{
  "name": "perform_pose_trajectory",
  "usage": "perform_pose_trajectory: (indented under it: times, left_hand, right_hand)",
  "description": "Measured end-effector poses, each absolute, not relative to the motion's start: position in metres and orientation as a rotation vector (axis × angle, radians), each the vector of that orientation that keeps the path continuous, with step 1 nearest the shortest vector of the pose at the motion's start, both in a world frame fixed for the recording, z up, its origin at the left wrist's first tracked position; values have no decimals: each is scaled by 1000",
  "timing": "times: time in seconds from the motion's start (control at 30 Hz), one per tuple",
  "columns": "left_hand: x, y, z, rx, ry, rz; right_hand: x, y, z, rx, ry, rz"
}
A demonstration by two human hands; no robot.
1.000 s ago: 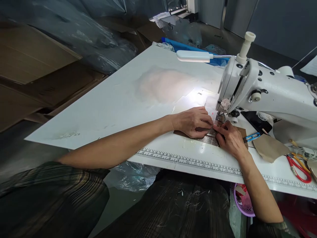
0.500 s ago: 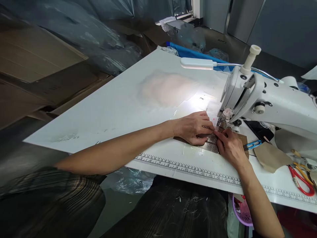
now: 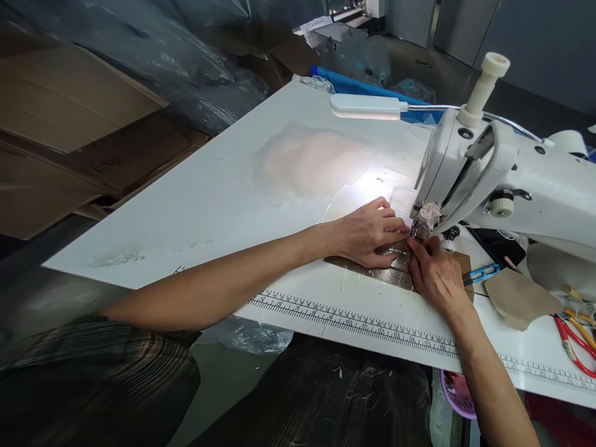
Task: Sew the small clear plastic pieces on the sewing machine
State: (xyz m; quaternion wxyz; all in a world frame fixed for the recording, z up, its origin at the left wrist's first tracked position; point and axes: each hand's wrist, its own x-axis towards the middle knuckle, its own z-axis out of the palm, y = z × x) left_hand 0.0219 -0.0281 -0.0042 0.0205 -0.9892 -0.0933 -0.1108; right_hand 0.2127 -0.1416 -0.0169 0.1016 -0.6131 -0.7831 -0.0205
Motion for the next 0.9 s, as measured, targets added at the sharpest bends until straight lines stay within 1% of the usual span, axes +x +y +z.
perform_pose_trajectory:
  times: [0.17,0.33,0.57,0.73,0.9]
  left_hand:
    - [24,-28,-5,-3025,-329,-318]
    - [26,-26,-6,-2982,-341,-304]
    - [27,-25,-4,-2938,-374,-234]
    - [28,-25,-9,-2944,-365,-286]
    - [28,-22,-11,-2968,-344,-311]
  right_hand:
    - [213,-141,-18,-1824,-2257,-5]
    - [217,-143,-11,-1749,-2138,206]
    - [228,-129,3,-1883,-1725,577]
    - [233,-121,-8,-1900,-1602,539]
    - [235,-121,-15,-1901,-1531,579]
